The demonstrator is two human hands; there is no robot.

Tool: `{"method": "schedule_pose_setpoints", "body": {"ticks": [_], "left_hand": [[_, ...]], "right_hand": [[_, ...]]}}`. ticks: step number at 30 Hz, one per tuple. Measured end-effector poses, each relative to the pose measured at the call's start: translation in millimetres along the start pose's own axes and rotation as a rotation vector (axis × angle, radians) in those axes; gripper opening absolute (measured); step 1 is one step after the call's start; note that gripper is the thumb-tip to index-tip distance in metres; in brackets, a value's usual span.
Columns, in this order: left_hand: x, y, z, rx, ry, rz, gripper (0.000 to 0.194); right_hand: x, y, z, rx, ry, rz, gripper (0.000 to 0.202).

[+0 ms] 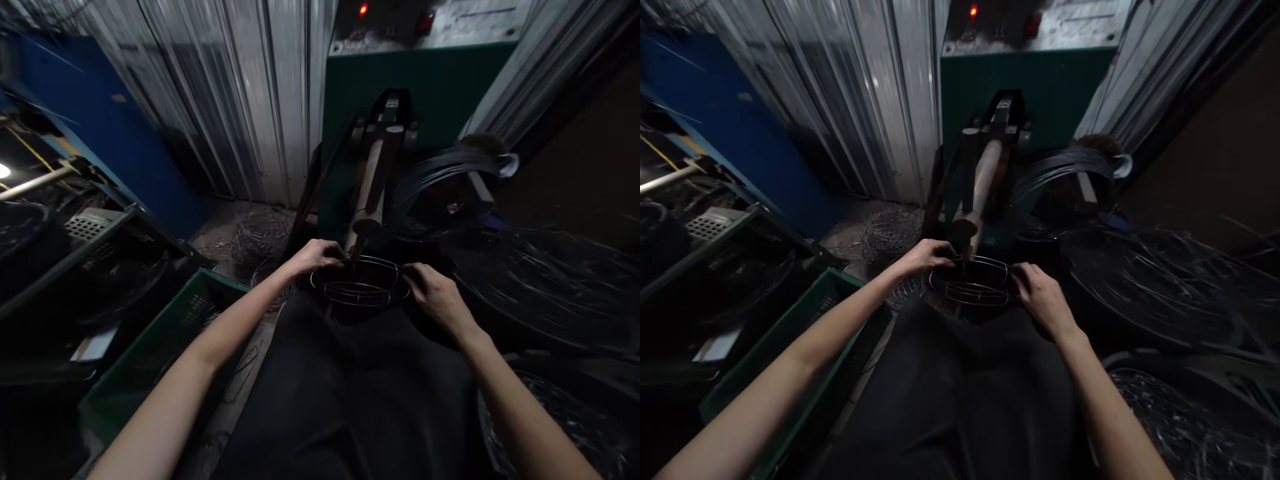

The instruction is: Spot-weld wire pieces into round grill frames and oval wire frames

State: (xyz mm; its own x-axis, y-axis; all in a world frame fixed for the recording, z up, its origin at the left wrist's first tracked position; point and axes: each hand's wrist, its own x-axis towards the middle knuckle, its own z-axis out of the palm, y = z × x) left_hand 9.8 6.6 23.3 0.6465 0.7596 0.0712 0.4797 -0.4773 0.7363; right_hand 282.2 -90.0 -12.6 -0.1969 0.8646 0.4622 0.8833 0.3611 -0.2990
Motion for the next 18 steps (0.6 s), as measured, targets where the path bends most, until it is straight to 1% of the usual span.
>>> {"method": "schedule_pose_setpoints", "body": {"ticks": [4,6,8,9,11,13,14,15,16,18], "left_hand": [[-5,4,-0.1,0.001,-0.003,-0.014,0.028],[-13,1,1.1,0.001,-0.018,-0.029,0.026],[-24,-4,2.1,0.021,-0.008,-0.051,0.025],[-29,-6,1.9,0.045,0.016,-0.063,0.027],[-38,-7,0.2,0.102,0.103,-0.076,0.036],[-41,-1,-2.7,0.155,0.183,-0.045,0.041],[-40,5,-4.1,0.182,0.201,-0.015,0.041],[-37,11,-5.4,0.214,0.195,0.016,0.038],[-32,17,-6.5,0.245,0.157,0.038,0.036],[-21,27,-8.4,0.272,0.021,0.04,0.031]], "right_hand": [[0,-1,-1,0.018,-0.006,-0.03,0.024],[-1,-8,-4,-0.01,0.01,-0.033,0.025],[0,-19,-6,-0.056,0.015,-0.045,0.027],[1,-25,-6,-0.08,0.012,-0.048,0.028],[6,-38,-2,-0.123,-0.004,-0.046,0.03],[12,-48,4,-0.15,-0.019,-0.039,0.031],[16,-52,6,-0.158,-0.026,-0.038,0.032],[19,-56,9,-0.161,-0.031,-0.04,0.033],[22,-59,11,-0.162,-0.034,-0.042,0.033],[27,-63,14,-0.16,-0.028,-0.043,0.033]]}}
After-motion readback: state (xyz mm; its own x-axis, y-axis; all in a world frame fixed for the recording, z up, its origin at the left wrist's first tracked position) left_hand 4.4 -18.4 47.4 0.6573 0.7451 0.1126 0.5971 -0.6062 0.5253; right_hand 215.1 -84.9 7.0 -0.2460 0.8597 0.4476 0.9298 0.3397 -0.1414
